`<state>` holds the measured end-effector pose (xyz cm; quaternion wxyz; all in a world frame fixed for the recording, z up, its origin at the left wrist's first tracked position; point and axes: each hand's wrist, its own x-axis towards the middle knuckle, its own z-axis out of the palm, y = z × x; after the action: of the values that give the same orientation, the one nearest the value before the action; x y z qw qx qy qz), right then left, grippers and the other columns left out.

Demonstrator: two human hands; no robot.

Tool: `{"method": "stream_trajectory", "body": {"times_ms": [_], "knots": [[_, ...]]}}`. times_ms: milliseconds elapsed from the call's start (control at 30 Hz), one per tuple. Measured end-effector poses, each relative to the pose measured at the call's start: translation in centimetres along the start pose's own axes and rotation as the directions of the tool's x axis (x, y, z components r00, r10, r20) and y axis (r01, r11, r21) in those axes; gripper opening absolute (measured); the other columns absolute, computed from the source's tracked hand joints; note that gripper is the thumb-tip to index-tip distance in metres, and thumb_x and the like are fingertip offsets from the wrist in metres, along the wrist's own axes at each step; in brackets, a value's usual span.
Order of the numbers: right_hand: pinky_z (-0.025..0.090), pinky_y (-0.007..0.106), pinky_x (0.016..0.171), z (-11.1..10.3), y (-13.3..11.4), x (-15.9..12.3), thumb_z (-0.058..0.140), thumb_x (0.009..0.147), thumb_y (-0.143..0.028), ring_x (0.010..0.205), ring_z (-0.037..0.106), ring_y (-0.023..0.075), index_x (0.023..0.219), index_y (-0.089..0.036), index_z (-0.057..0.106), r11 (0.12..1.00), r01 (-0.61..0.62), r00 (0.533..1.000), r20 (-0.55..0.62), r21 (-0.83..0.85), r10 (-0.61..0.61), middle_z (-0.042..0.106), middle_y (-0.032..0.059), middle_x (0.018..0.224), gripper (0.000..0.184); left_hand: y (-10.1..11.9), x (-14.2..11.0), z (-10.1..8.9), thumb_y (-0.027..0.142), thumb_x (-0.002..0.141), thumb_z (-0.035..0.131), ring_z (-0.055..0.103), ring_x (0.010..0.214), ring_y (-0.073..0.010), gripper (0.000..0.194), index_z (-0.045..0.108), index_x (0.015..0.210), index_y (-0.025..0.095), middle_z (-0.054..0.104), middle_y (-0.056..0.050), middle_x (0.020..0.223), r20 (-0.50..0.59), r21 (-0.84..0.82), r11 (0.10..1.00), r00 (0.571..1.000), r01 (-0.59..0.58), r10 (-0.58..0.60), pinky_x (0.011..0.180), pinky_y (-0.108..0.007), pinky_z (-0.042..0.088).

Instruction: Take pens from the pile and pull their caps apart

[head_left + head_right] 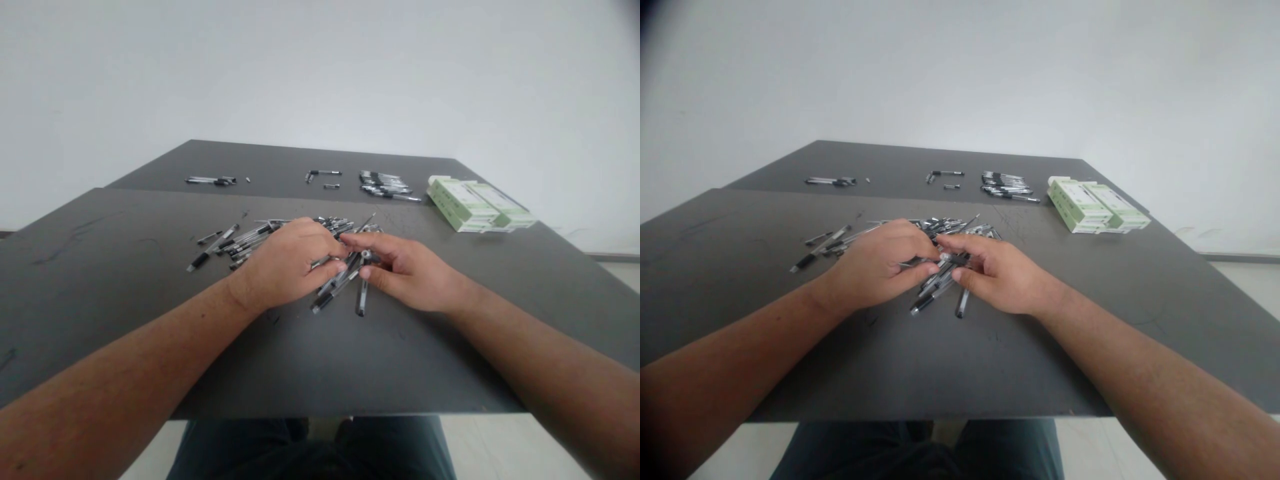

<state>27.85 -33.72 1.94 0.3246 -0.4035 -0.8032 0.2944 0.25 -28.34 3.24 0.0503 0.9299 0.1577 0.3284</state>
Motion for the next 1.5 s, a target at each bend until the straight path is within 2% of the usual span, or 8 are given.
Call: {"method": "stream_trajectory", "body": {"times_ms": [233, 433, 600, 767, 900, 1033, 1133, 1500], "knots": [[0.067, 0.040, 0.097, 0.1, -0.5, 0.3, 0.073, 0.109, -0.042, 0.123, 0.082, 0.0293, 0.148, -0.025, 0.077, 0.999, 0.045, 0.998, -0.041, -0.009, -0.046, 0.085, 0.0093, 0.141, 0.043, 0.1, -0.2, 0.5, 0.029, 0.111, 0.070, 0.081, 0.115, -0.0267, 0.018, 0.081, 0.120, 0.018, 0.087, -0.010, 0.116, 0.029, -0.037, 0.998, 0.998, -0.057, 0.058, 0.108, -0.043, 0.061], [0.054, 0.030, 0.069, -0.9, -0.4, 0.5, 0.068, 0.110, -0.037, 0.075, 0.073, 0.0189, 0.100, -0.024, 0.078, 0.978, 0.024, 0.992, -0.116, -0.209, -0.049, 0.080, 0.0014, 0.085, 0.020, 0.6, -0.3, 0.4, 0.030, 0.112, 0.068, 0.079, 0.120, -0.0276, 0.024, 0.075, 0.133, 0.020, 0.085, -0.010, 0.124, 0.065, -0.018, 1.000, 0.998, -0.009, 0.010, 0.111, -0.045, 0.061], [0.056, 0.032, 0.082, -1.7, -0.2, 0.5, 0.059, 0.105, -0.019, 0.091, 0.079, 0.0214, 0.104, -0.025, 0.073, 0.938, 0.107, 0.992, -0.026, -0.329, -0.123, 0.084, 0.0038, 0.099, 0.016, 0.2, -0.5, 0.5, 0.021, 0.104, 0.071, 0.075, 0.099, -0.0227, 0.013, 0.068, 0.116, 0.019, 0.076, -0.007, 0.108, -0.122, 0.016, 0.989, 0.982, 0.146, -0.143, 0.092, -0.039, 0.064], [0.052, 0.028, 0.069, -1.7, -0.2, 0.1, 0.062, 0.099, -0.018, 0.075, 0.076, 0.0182, 0.111, -0.026, 0.063, 0.931, 0.033, 0.999, -0.015, -0.363, -0.041, 0.081, -0.0008, 0.090, 0.014, -0.6, -0.8, 1.3, 0.020, 0.099, 0.075, 0.072, 0.103, -0.0211, 0.048, 0.061, 0.145, 0.016, 0.070, -0.014, 0.134, -0.261, -0.001, 0.983, 0.949, 0.183, -0.177, 0.086, -0.035, 0.065], [0.053, 0.028, 0.071, -1.8, -0.5, -0.1, 0.063, 0.097, -0.018, 0.077, 0.080, 0.0184, 0.119, -0.026, 0.065, 0.928, 0.047, 0.999, 0.023, -0.369, -0.041, 0.084, -0.0007, 0.092, 0.023, -0.5, -0.7, 1.3, 0.021, 0.101, 0.073, 0.073, 0.118, -0.0253, 0.057, 0.058, 0.156, 0.016, 0.071, -0.017, 0.144, -0.181, -0.025, 0.986, 0.970, 0.162, -0.164, 0.092, -0.037, 0.066], [0.055, 0.028, 0.074, -2.0, -0.6, 0.0, 0.063, 0.098, -0.017, 0.082, 0.082, 0.0185, 0.115, -0.026, 0.077, 0.893, 0.102, 0.993, 0.101, -0.439, -0.063, 0.087, 0.0001, 0.095, 0.024, -0.1, -0.4, 0.6, 0.026, 0.108, 0.069, 0.077, 0.113, -0.0260, 0.030, 0.073, 0.136, 0.016, 0.081, -0.011, 0.122, 0.003, -0.020, 0.987, 0.987, 0.159, -0.159, 0.107, -0.043, 0.062], [0.056, 0.028, 0.077, -2.0, -0.5, 0.0, 0.064, 0.098, -0.016, 0.086, 0.084, 0.0192, 0.115, -0.027, 0.082, 0.874, 0.137, 0.989, 0.119, -0.466, -0.092, 0.089, 0.0007, 0.098, 0.027, 0.0, -0.2, 0.3, 0.028, 0.112, 0.063, 0.077, 0.109, -0.0266, 0.018, 0.078, 0.116, 0.018, 0.083, -0.009, 0.111, 0.086, 0.005, 0.994, 0.991, 0.107, -0.107, 0.105, -0.043, 0.059], [0.058, 0.028, 0.080, -2.0, -0.4, 0.0, 0.065, 0.097, -0.015, 0.089, 0.084, 0.0189, 0.115, -0.026, 0.085, 0.874, 0.171, 0.985, 0.085, -0.454, -0.148, 0.090, 0.0009, 0.100, 0.029, 0.1, 0.0, 0.4, 0.025, 0.110, 0.059, 0.075, 0.096, -0.0246, 0.021, 0.077, 0.103, 0.018, 0.082, -0.007, 0.100, 0.105, 0.011, 0.988, 0.982, 0.156, -0.157, 0.091, -0.039, 0.056]]}}
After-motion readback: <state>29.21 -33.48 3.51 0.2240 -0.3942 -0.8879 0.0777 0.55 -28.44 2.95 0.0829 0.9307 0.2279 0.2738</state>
